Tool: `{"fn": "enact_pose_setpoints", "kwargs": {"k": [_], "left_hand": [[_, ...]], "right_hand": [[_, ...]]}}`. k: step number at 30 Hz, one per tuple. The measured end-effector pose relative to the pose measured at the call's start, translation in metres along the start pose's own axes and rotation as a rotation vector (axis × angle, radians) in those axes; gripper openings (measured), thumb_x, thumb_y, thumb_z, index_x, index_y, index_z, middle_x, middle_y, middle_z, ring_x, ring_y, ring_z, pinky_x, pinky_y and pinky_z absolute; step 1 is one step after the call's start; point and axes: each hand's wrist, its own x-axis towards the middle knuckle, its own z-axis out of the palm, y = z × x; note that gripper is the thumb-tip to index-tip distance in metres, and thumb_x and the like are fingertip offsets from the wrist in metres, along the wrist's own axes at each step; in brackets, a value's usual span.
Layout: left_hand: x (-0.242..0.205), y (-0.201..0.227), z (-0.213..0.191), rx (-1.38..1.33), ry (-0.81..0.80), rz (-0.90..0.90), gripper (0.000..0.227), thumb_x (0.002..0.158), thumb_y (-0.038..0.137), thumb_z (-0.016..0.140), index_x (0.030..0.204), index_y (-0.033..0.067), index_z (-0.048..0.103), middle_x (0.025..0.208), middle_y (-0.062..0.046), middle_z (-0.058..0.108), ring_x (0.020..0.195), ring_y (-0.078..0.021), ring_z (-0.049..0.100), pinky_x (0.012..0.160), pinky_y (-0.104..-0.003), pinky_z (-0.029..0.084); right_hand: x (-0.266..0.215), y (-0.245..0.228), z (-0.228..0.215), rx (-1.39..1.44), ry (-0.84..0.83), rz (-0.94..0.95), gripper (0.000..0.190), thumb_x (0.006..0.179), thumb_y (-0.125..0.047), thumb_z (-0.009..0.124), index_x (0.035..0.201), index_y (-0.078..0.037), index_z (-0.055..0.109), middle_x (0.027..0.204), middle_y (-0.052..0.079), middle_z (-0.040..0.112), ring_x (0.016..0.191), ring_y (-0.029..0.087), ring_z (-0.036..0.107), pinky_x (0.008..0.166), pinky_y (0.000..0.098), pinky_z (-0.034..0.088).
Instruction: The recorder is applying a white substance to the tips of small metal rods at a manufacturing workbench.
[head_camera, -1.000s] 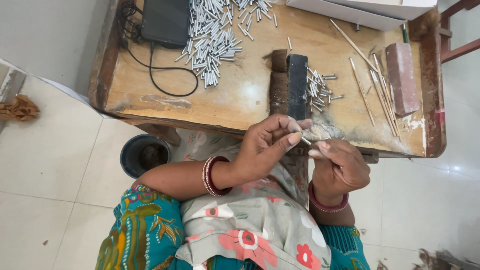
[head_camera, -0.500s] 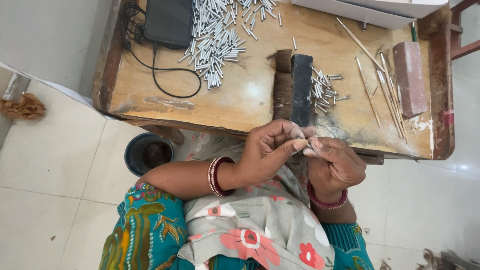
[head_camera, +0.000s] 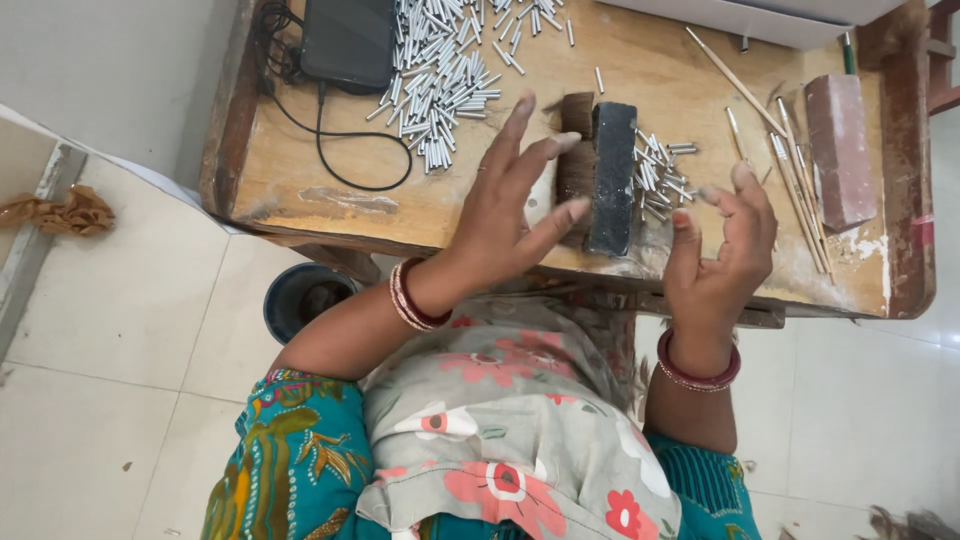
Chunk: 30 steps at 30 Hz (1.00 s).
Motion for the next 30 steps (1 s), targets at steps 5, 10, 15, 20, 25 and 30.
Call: {"fn": "enact_pose_setpoints", "kwargs": {"k": [5,10,15,20,25,30], "left_hand": [[0.003,-0.022,0.011,0.32,-0.282,-0.031,0.08,0.069,0.035,0.094,0.138,0.0148,0.057,0.164,-0.033,0.005,0.154,-0.0536,0.008,0.122,-0.056,0.025],[-0.001,-0.011,0.021,0.332,-0.342,-0.03,0.088,0.068,0.037,0.095,0.14,0.0193,0.047,0.165,-0.032,0.007,0.154,-0.0521,0.003,0.123,-0.057,0.019],[-0.035,-0.015,0.064,-0.33,-0.046,-0.083,0.082,0.103,0.046,0.064,0.164,0.0052,0.027,0.17,-0.018,0.027,0.164,-0.0331,0.005,0.135,-0.045,0.003],[-0.034,-0.009,0.06,-0.628,0.104,-0.113,0.081,0.109,0.056,0.047,0.162,-0.0002,0.022,0.171,-0.018,0.021,0.164,-0.0263,0.001,0.134,-0.04,0.0],[-0.03,-0.01,0.059,-0.787,0.155,-0.12,0.088,0.107,0.065,0.04,0.162,-0.0013,0.022,0.173,-0.02,0.012,0.166,-0.0254,0.0,0.137,-0.04,0.001],[-0.026,-0.014,0.06,-0.779,0.062,-0.099,0.092,0.106,0.07,0.034,0.163,-0.0022,0.021,0.172,-0.021,0.013,0.166,-0.0254,0.001,0.137,-0.039,0.002]], "right_hand": [[-0.023,0.024,0.014,0.355,-0.279,0.246,0.03,0.1,-0.016,0.079,0.123,0.001,0.068,0.135,0.017,0.067,0.121,0.03,0.067,0.102,0.038,0.053],[-0.028,0.02,0.023,0.415,-0.387,0.308,0.023,0.092,-0.013,0.082,0.109,-0.001,0.072,0.128,0.017,0.068,0.108,0.027,0.071,0.093,0.0344,0.056],[-0.027,0.014,0.021,0.373,-0.35,0.2,0.017,0.094,-0.005,0.079,0.107,0.001,0.07,0.128,0.02,0.069,0.114,0.033,0.072,0.096,0.0379,0.055],[-0.039,0.001,0.017,0.224,-0.373,0.157,0.026,0.107,-0.017,0.066,0.13,-0.005,0.068,0.153,0.025,0.05,0.143,0.043,0.049,0.12,0.0516,0.039],[-0.071,-0.013,0.032,-0.179,-0.501,-0.147,0.048,0.115,-0.034,0.051,0.158,-0.012,0.062,0.171,0.031,0.013,0.157,0.047,-0.004,0.124,0.0622,-0.007],[-0.079,-0.012,0.046,-0.434,-0.537,-0.233,0.059,0.111,-0.041,0.051,0.161,-0.009,0.056,0.173,0.027,0.015,0.16,0.041,-0.008,0.123,0.0627,-0.015]]}}
